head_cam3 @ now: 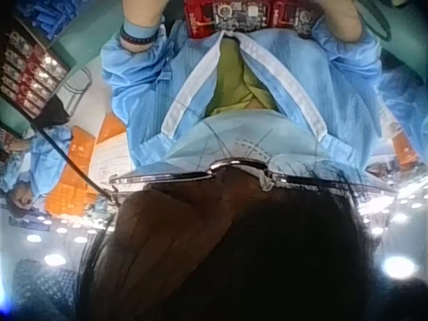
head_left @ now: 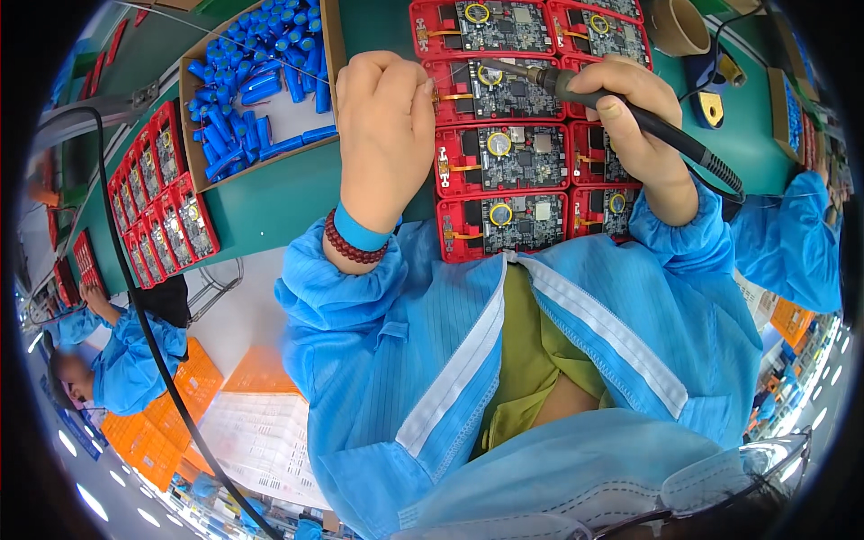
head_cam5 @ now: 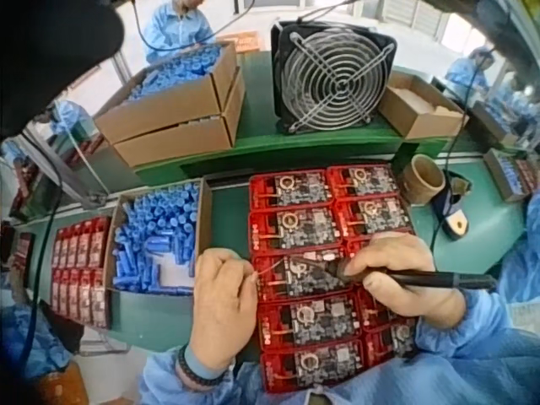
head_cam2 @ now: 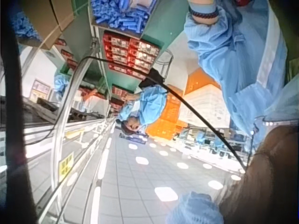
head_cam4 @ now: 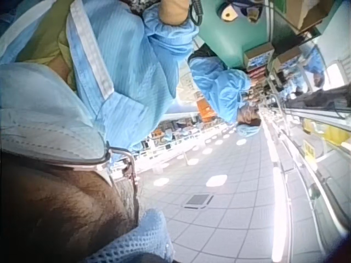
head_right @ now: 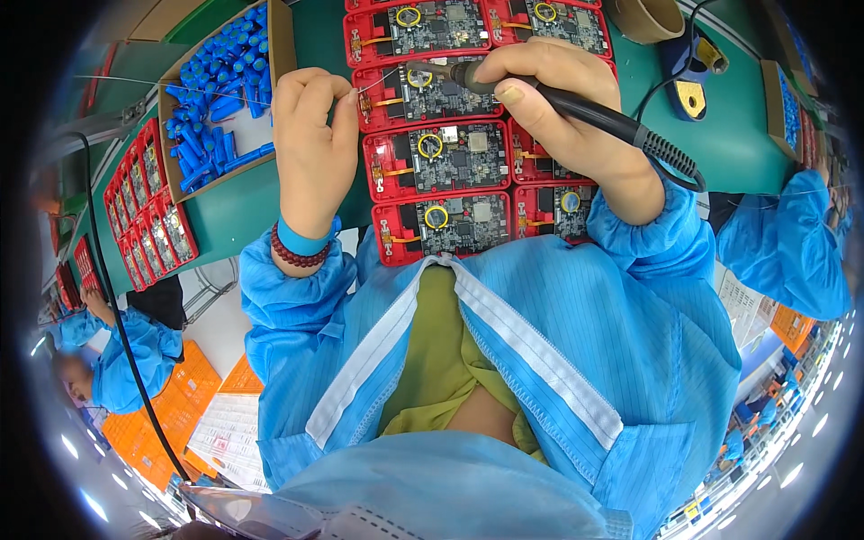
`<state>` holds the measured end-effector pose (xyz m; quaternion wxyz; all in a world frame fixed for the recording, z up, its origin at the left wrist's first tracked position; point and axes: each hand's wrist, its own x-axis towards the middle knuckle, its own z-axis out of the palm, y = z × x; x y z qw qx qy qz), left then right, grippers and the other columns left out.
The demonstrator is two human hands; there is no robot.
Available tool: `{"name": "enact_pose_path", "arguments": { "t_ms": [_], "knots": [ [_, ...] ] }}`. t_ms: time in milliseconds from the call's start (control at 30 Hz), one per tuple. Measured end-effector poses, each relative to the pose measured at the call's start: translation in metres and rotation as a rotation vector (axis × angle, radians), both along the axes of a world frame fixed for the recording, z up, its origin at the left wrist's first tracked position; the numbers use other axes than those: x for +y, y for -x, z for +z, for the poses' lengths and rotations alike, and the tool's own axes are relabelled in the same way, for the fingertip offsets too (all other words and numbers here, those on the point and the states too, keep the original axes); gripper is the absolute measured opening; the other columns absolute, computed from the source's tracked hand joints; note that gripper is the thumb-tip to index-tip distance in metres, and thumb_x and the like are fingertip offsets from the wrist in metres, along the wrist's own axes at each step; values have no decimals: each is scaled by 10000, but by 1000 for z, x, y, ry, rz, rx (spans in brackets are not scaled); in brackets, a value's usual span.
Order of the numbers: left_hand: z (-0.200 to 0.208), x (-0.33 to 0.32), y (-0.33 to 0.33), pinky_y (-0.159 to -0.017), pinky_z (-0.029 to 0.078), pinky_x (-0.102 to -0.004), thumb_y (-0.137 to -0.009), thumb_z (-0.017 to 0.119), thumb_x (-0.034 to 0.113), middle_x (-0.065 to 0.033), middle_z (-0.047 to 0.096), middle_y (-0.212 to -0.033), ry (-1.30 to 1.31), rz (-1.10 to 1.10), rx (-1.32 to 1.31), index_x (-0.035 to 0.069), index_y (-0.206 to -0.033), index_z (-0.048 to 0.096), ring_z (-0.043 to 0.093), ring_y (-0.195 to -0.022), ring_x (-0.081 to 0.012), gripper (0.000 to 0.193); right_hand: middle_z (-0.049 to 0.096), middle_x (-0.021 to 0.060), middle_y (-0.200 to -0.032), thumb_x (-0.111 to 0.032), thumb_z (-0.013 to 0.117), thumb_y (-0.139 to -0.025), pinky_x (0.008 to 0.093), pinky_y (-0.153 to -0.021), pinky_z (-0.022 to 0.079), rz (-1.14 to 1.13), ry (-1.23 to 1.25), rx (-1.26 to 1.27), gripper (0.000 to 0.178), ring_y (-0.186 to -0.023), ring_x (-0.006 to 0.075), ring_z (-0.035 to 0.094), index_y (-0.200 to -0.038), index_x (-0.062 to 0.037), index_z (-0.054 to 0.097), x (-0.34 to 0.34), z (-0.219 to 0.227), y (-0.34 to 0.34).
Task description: Soldering wires and components onto multiple PCB assemblies arranged on a tray at an electronics assembly line.
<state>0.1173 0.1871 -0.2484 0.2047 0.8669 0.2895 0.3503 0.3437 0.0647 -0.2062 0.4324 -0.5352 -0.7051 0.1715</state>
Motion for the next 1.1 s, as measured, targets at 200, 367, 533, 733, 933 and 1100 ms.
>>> {"name": "enact_pose_path", "arguments": {
  "t_ms": [200, 367, 533, 733, 933, 1100],
  "knots": [
    [0, 2, -1, -767, 422, -375, -797, 611, 30, -134, 533, -926, -1, -14, 14, 1, -836, 592, 516, -881, -293, 52, 643, 109, -827, -175, 563, -879, 320, -648, 477, 7, 18, -15, 190, -721, 216, 604, -951, -14, 635, 3, -1, 1],
    [-1, 2, -4, -764, 423, -374, -793, 609, 24, -132, 535, -923, -7, -30, 10, 3, -843, 596, 515, -881, -291, 55, 645, 107, -830, -178, 564, -881, 318, -646, 477, 20, 16, -13, 190, -718, 214, 605, -950, -16, 635, 3, -3, 1],
    [-1, 2, -2, -759, 422, -375, -789, 610, 20, -129, 538, -920, -20, -30, 7, 6, -841, 597, 516, -873, -289, 55, 648, 112, -827, -179, 560, -883, 320, -640, 478, 24, 10, -10, 189, -706, 216, 605, -944, -17, 636, 2, 0, 3],
    [0, 2, -3, -758, 422, -374, -787, 612, 18, -123, 542, -915, -31, -54, 18, 17, -837, 598, 519, -869, -287, 52, 644, 109, -813, -182, 567, -880, 323, -641, 478, 30, 19, -44, 189, -704, 214, 604, -936, -16, 638, 1, -3, 2],
    [-1, 3, -5, -751, 423, -376, -787, 608, 19, -125, 544, -919, -47, -21, 12, 18, -830, 589, 521, -869, -290, 47, 635, 110, -826, -161, 578, -870, 296, -631, 466, 53, 53, 32, 187, -689, 182, 586, -944, 0, 636, 1, 7, -2],
    [4, 16, -14, -745, 427, -382, -793, 597, 26, -146, 543, -893, -62, 9, -81, -5, -818, 559, 522, -837, -315, 54, 606, 94, -866, -194, 459, -937, 246, -632, 445, 32, -70, 131, 296, -710, 115, 552, -1017, 57, 593, -1, 28, -21]
  ]
}}
